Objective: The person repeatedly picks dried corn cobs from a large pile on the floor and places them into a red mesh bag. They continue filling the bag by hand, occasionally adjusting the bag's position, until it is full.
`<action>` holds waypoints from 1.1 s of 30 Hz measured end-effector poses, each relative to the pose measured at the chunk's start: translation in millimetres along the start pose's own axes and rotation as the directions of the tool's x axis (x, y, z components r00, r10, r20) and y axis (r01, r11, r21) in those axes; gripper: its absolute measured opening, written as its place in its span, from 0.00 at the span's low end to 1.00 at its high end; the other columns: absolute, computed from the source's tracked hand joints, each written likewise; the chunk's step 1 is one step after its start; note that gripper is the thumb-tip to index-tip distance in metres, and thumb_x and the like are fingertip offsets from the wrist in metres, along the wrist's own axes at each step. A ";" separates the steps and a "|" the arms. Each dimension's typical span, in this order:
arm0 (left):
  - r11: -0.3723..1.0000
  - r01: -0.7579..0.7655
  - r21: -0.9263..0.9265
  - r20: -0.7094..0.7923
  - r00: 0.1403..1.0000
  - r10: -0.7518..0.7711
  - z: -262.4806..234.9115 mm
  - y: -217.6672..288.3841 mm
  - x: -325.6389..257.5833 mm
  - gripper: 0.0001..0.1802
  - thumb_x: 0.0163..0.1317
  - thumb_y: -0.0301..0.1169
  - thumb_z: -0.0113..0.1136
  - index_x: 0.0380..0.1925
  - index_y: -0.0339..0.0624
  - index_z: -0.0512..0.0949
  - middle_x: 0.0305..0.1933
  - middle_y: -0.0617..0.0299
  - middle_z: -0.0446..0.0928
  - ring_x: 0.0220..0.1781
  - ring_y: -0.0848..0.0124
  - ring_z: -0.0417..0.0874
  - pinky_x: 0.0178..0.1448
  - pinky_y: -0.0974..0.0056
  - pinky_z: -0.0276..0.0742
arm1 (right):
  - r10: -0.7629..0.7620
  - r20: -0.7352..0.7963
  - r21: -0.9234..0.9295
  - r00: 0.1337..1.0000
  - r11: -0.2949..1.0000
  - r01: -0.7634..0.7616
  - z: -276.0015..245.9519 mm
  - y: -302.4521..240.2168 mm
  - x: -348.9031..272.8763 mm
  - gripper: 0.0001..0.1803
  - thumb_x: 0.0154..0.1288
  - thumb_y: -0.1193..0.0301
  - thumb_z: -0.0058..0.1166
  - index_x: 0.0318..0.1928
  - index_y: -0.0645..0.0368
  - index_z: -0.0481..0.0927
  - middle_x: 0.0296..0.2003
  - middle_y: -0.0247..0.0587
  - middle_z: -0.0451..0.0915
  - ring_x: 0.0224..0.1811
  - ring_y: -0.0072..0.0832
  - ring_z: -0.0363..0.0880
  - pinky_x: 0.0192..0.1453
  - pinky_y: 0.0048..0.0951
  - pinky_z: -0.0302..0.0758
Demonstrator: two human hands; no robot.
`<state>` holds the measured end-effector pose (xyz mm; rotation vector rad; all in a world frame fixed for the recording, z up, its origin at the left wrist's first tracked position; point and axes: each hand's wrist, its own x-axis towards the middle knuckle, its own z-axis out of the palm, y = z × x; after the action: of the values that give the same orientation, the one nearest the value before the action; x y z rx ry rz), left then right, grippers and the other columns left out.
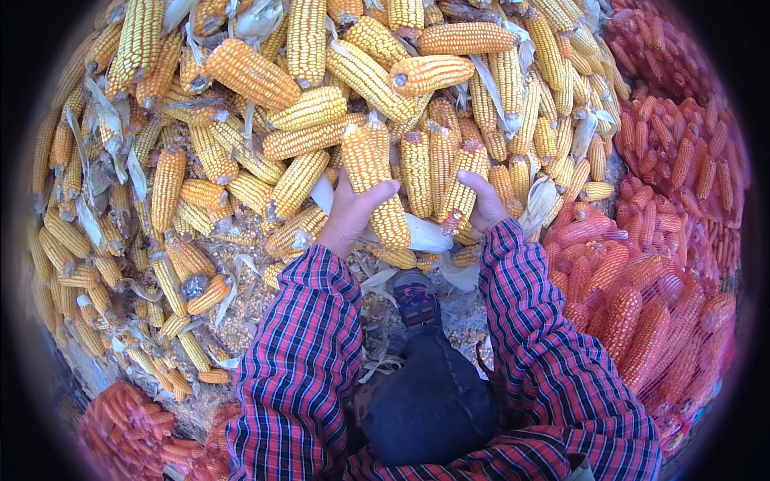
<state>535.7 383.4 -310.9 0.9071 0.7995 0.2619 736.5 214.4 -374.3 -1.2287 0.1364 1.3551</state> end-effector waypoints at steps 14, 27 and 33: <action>0.955 -0.284 0.085 -0.181 0.938 0.295 7.7 44.0 -112.1 0.55 0.47 0.34 0.77 0.70 0.33 0.51 0.63 0.50 0.69 0.65 0.63 0.73 0.70 0.60 0.67 | 0.017 0.142 -0.075 0.990 0.997 -0.007 39.3 0.4 -45.0 0.36 0.59 0.56 0.63 0.63 0.63 0.68 0.55 0.48 0.79 0.55 0.40 0.80 0.64 0.42 0.76; 0.549 -0.060 0.834 -0.550 -0.180 0.815 36.3 149.1 -527.7 0.53 0.42 0.36 0.79 0.65 0.32 0.56 0.59 0.51 0.71 0.59 0.62 0.77 0.63 0.58 0.73 | 0.076 0.932 -0.131 0.355 0.982 0.135 410.1 -1.5 -247.1 0.28 0.62 0.57 0.60 0.56 0.62 0.74 0.50 0.44 0.82 0.50 0.33 0.82 0.59 0.37 0.79; 0.720 0.051 0.692 -0.686 -0.265 0.678 86.9 145.5 -707.7 0.25 0.54 0.33 0.67 0.51 0.33 0.76 0.46 0.58 0.80 0.48 0.68 0.82 0.56 0.63 0.75 | 0.195 0.962 -0.218 -0.190 0.969 -0.114 538.9 97.4 -451.3 0.24 0.64 0.58 0.59 0.53 0.61 0.76 0.48 0.42 0.83 0.48 0.30 0.84 0.57 0.35 0.81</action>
<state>127.4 52.7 192.6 1.3840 2.2247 1.6070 225.7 282.0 113.7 0.2582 -0.9775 2.2140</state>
